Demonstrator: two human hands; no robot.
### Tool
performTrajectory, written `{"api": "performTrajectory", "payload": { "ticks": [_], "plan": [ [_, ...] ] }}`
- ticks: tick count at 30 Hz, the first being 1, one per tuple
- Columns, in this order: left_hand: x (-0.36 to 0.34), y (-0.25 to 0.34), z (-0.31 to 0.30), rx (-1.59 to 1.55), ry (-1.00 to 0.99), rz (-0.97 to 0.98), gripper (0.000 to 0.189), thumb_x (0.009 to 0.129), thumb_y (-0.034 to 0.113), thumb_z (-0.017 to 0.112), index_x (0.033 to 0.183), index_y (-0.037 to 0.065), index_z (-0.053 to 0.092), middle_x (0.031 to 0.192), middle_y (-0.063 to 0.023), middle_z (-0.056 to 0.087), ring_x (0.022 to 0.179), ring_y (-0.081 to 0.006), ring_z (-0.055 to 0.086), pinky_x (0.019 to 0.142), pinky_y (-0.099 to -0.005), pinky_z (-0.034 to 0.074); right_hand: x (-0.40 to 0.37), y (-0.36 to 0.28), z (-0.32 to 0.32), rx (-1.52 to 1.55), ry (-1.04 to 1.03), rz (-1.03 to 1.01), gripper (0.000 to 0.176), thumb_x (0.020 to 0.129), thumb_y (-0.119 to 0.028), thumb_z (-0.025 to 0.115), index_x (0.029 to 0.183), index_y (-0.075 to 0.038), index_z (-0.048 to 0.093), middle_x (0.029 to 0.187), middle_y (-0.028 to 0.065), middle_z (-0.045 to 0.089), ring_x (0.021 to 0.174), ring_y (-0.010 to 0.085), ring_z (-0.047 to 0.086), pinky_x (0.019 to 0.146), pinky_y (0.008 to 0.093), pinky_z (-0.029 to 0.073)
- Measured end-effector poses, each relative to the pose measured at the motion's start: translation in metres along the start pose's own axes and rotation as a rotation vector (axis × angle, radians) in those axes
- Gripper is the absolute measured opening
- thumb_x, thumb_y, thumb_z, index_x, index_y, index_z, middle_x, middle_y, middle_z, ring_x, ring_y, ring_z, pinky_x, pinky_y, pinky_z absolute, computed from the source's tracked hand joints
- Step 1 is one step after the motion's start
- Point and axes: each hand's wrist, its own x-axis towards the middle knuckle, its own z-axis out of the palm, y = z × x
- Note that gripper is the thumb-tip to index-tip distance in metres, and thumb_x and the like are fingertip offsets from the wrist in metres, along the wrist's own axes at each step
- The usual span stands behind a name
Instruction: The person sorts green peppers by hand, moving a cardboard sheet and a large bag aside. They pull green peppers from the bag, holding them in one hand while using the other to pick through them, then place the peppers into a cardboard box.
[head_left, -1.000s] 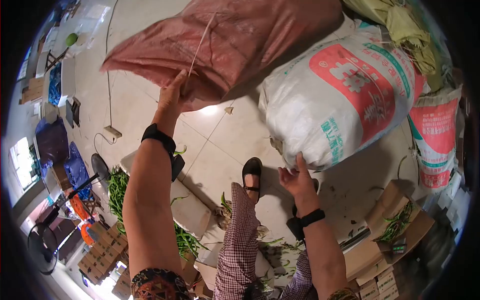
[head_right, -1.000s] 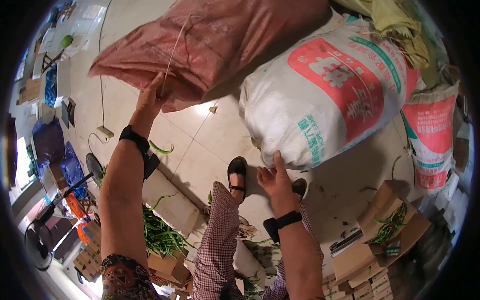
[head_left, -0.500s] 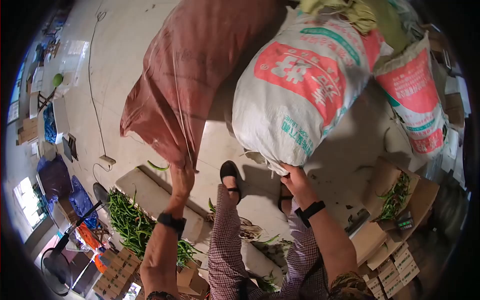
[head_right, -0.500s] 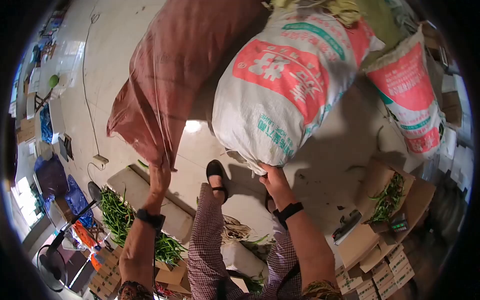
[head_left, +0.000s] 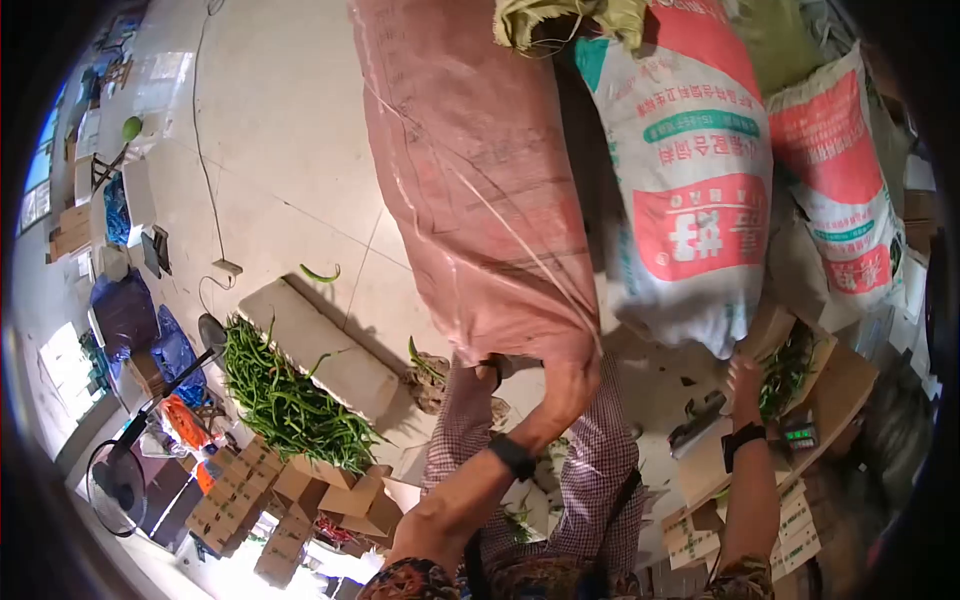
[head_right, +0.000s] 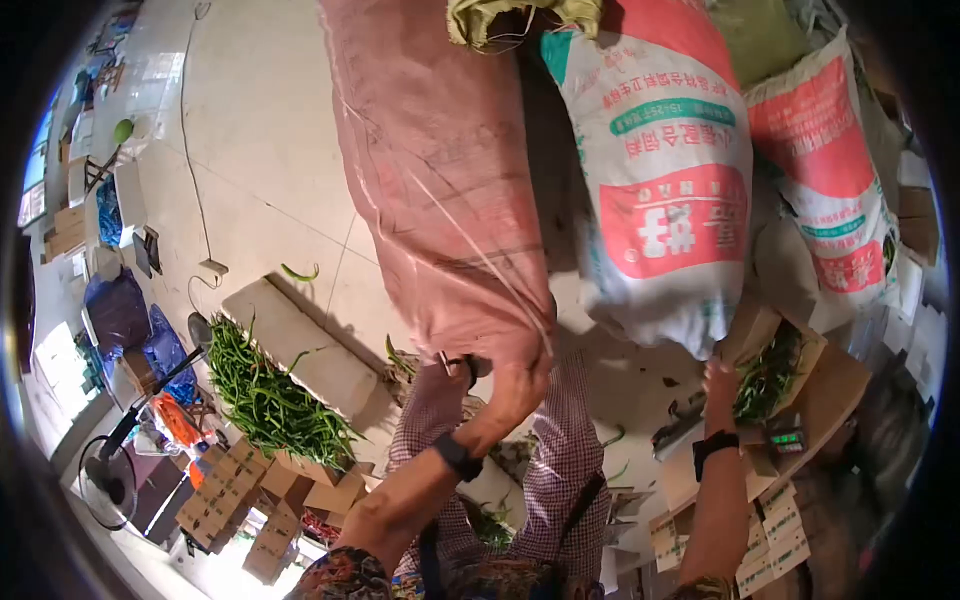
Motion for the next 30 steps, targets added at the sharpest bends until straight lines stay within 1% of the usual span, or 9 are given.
{"api": "performTrajectory", "payload": {
  "ticks": [4, 10, 11, 12, 14, 17, 20, 23, 30],
  "plan": [
    [0.007, 0.016, 0.009, -0.126, -0.203, -0.161, 0.018, 0.087, 0.012, 0.054, 0.097, 0.0, 0.063, 0.09, -0.0244, 0.061, 0.085, -0.0421, 0.059, 0.074, -0.0464, 0.045, -0.165, -0.073, 0.112, -0.575, -0.351, -0.996, 0.07, 0.07, -0.017, 0.081, 0.129, -0.001, 0.046, 0.124, 0.015, 0.05, 0.098, 0.0238, 0.055, 0.084, 0.0367, 0.048],
    [-0.014, 0.02, -0.077, 0.093, -0.07, -0.014, 0.032, 0.08, 0.007, 0.062, 0.112, 0.003, 0.057, 0.108, -0.0171, 0.057, 0.097, -0.0354, 0.056, 0.078, -0.0428, 0.048, -0.228, -0.075, 0.297, -0.32, -0.487, -0.612, 0.048, 0.079, -0.023, 0.072, 0.117, 0.001, 0.053, 0.108, 0.0115, 0.06, 0.099, 0.0263, 0.058, 0.087, 0.0368, 0.046],
    [-0.039, -0.016, -0.068, -0.543, 0.099, -0.419, 0.06, 0.073, 0.004, 0.069, 0.128, 0.005, 0.045, 0.126, -0.0166, 0.046, 0.106, -0.0363, 0.051, 0.087, -0.044, 0.046, -0.224, -0.074, 0.307, -0.39, -0.453, -0.522, 0.044, 0.081, -0.024, 0.07, 0.114, 0.001, 0.055, 0.104, 0.0112, 0.062, 0.098, 0.0263, 0.059, 0.087, 0.0365, 0.046],
    [-0.033, -0.018, -0.108, 0.247, 0.049, -0.089, 0.085, 0.066, 0.009, 0.077, 0.139, 0.007, 0.034, 0.134, -0.0175, 0.036, 0.114, -0.038, 0.044, 0.097, -0.0461, 0.039, -0.225, -0.074, 0.309, -0.39, -0.447, -0.525, 0.044, 0.081, -0.024, 0.07, 0.114, 0.001, 0.055, 0.104, 0.0112, 0.062, 0.098, 0.0263, 0.059, 0.087, 0.0365, 0.046],
    [-0.033, -0.031, -0.133, 0.363, 0.088, -0.077, 0.097, 0.061, 0.013, 0.081, 0.142, 0.008, 0.028, 0.135, -0.021, 0.034, 0.122, -0.0396, 0.036, 0.1, -0.0489, 0.035, -0.227, -0.068, 0.314, -0.418, -0.131, -1.026, 0.011, 0.083, -0.013, 0.061, 0.079, -0.004, 0.066, 0.074, 0.0118, 0.066, 0.073, 0.0213, 0.065, 0.063, 0.0338, 0.05],
    [-0.03, -0.071, -0.124, 0.511, 0.01, -0.128, 0.102, 0.059, 0.014, 0.082, 0.144, 0.007, 0.025, 0.137, -0.0208, 0.034, 0.126, -0.0399, 0.033, 0.102, -0.0504, 0.032, -0.178, -0.046, 0.328, -0.601, -0.24, -1.052, 0.016, 0.082, -0.017, 0.062, 0.084, -0.003, 0.067, 0.075, 0.0137, 0.067, 0.07, 0.0259, 0.066, 0.063, 0.0359, 0.051],
    [-0.026, -0.13, -0.093, 0.664, 0.154, -0.204, 0.068, 0.081, 0.026, 0.067, 0.137, 0.009, 0.032, 0.13, -0.02, 0.044, 0.117, -0.0396, 0.045, 0.091, -0.0531, 0.039, -0.22, -0.095, 0.298, -0.261, -0.601, -0.604, 0.023, 0.082, -0.021, 0.061, 0.087, 0.0, 0.066, 0.075, 0.019, 0.066, 0.071, 0.0358, 0.065, 0.064, 0.0428, 0.051],
    [-0.022, -0.155, -0.113, 0.564, -0.008, -0.498, 0.021, 0.085, 0.02, 0.059, 0.103, 0.01, 0.053, 0.089, -0.0191, 0.066, 0.083, -0.0423, 0.062, 0.071, -0.0509, 0.048, -0.189, -0.071, 0.274, -0.623, -0.411, -0.867, 0.021, 0.081, -0.016, 0.057, 0.093, 0.001, 0.061, 0.073, 0.02, 0.063, 0.07, 0.0345, 0.064, 0.059, 0.0415, 0.051],
    [-0.079, -0.105, -0.139, 0.651, -0.171, -0.333, 0.024, 0.083, 0.017, 0.055, 0.105, 0.009, 0.048, 0.081, -0.028, 0.062, 0.078, -0.0493, 0.06, 0.069, -0.0567, 0.048, -0.199, -0.1, 0.201, -0.781, -0.348, -1.176, 0.015, 0.079, -0.012, 0.059, 0.088, -0.001, 0.06, 0.085, 0.0253, 0.064, 0.085, 0.0453, 0.06, 0.076, 0.0516, 0.049]
  ]
}}
